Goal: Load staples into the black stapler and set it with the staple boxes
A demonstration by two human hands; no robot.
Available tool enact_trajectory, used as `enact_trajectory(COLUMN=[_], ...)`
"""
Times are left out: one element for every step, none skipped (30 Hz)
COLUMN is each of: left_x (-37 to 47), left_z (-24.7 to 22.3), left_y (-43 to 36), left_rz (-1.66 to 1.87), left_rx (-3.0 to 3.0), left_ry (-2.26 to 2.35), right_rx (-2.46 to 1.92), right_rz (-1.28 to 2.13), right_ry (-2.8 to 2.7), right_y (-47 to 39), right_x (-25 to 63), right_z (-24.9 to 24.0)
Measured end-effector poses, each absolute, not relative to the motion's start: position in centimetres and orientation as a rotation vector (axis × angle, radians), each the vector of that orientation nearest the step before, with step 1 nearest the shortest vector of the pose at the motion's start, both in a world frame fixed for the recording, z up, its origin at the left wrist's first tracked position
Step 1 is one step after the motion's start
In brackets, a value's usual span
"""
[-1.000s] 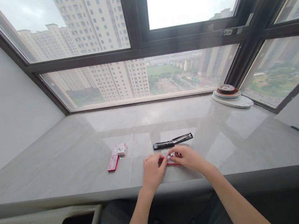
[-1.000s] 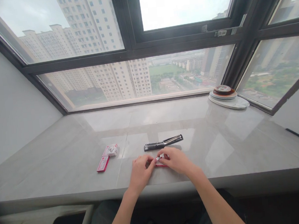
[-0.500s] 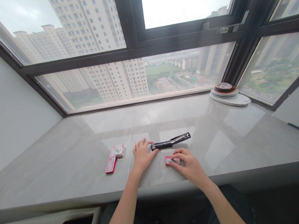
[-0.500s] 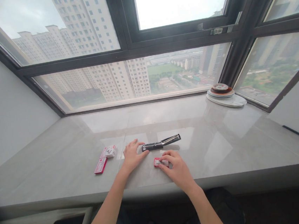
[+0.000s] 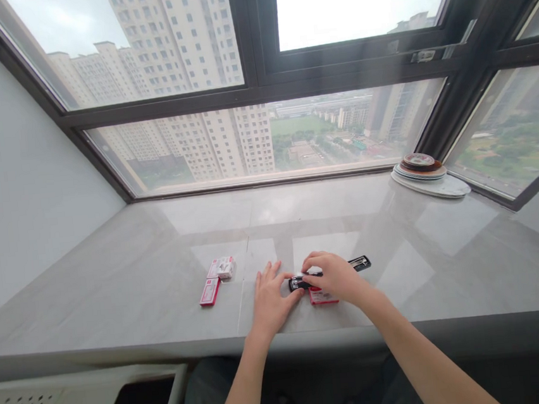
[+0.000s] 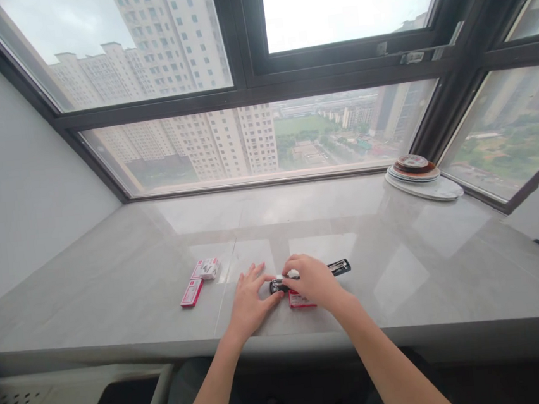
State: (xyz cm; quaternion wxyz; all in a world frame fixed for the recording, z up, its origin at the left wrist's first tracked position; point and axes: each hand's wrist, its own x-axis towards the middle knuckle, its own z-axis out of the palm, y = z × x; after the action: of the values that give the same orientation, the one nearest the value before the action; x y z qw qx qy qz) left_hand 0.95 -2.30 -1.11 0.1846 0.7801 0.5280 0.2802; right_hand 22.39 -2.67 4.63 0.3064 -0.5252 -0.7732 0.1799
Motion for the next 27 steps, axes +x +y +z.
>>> enact_trajectory(left_x=[0.9,0.8,0.8,0.7,0.7,0.6,0.6,0.6,0.6,0.6,0.6,0.6,0.6,0.6,0.6,0.6,0.5,0.5,0.5,0.6,0.6,0.6,0.6,0.6,0.7,0.7,0.7], left_z=[-1.1,-1.1,-1.1,-1.1,-1.1,-1.1,-1.1,-1.1,-1.1,-1.1,-1.1,-1.1,-1.1,-1.0,-1.0,-1.0,-1.0,-1.0,-1.1,-1.1,-1.1,-1.1,-1.1,-1.1,-1.2,-1.2,-1.2], left_y=[-2.2,-2.2,-2.2,-2.2,-2.2,-2.2,-2.2,-2.2,-2.2,-2.2,-2.2,-2.2,-2.3,-2.3,-2.3,-2.3,-2.4,-2.4,-2.4,-2.4,-2.4,-2.4,-2.3,-2.3,-2.3,-2.3,-2.2], left_rz=[0.792,0.795,0.799,0.804,0.809,0.814,0.817,0.821,0.824,0.827,0.828,0.828,0.828,0.826,0.826,0.825,0.826,0.827,0.827,0.826,0.822,0.816,0.81,0.804,0.8,0.796,0.794], left_rx=[2.195,2.192,2.191,2.191,2.19,2.189,2.187,2.185,2.184,2.183,2.182,2.183,2.183,2.183,2.184,2.185,2.186,2.186,2.187,2.189,2.192,2.196,2.2,2.203,2.205,2.206,2.205], left_ry=[1.488,1.486,1.483,1.481,1.479,1.478,1.476,1.475,1.475,1.475,1.475,1.476,1.476,1.477,1.477,1.477,1.478,1.479,1.481,1.483,1.484,1.486,1.49,1.496,1.506,1.516,1.527], right_rx=[-1.386,-1.378,-1.372,-1.372,-1.379,-1.389,-1.399,-1.404,-1.406,-1.404,-1.4,-1.395,-1.387,-1.378,-1.372,-1.372,-1.381,-1.397,-1.412,-1.424,-1.429,-1.426,-1.415,-1.401,-1.389,-1.377,-1.368], right_rz=[0.506,0.531,0.549,0.56,0.568,0.58,0.593,0.607,0.622,0.636,0.645,0.651,0.655,0.654,0.644,0.624,0.593,0.558,0.522,0.492,0.473,0.464,0.464,0.471,0.481,0.49,0.495], right_ry=[-2.087,-2.118,-2.138,-2.148,-2.152,-2.152,-2.148,-2.144,-2.141,-2.14,-2.141,-2.146,-2.159,-2.175,-2.19,-2.197,-2.195,-2.189,-2.184,-2.188,-2.2,-2.217,-2.232,-2.236,-2.229,-2.215,-2.193], right_y=[-2.1,-1.7,-1.5,-1.4,-1.4,-1.4,-1.4,-1.5,-1.5,-1.5,-1.5,-1.4,-1.4,-1.4,-1.4,-1.4,-1.5,-1.6,-1.8,-2.0,-2.3,-2.6,-2.9,-3.3,-3.7,-4.1,-4.6], right_x=[22.5,22.7,22.8,22.8,22.8,22.8,22.7,22.6,22.5,22.4,22.3,22.2,22.2,22.2,22.3,22.4,22.7,23.0,23.3,23.6,23.9,24.1,24.1,24.0,23.8,23.6,23.4], right_z=[4.6,4.6,4.6,4.6,4.5,4.5,4.5,4.5,4.5,4.5,4.6,4.6,4.7,4.8,4.9,5.0,5.1,5.1,5.2,5.2,5.2,5.1,5.0,4.9,4.9,4.8,4.7])
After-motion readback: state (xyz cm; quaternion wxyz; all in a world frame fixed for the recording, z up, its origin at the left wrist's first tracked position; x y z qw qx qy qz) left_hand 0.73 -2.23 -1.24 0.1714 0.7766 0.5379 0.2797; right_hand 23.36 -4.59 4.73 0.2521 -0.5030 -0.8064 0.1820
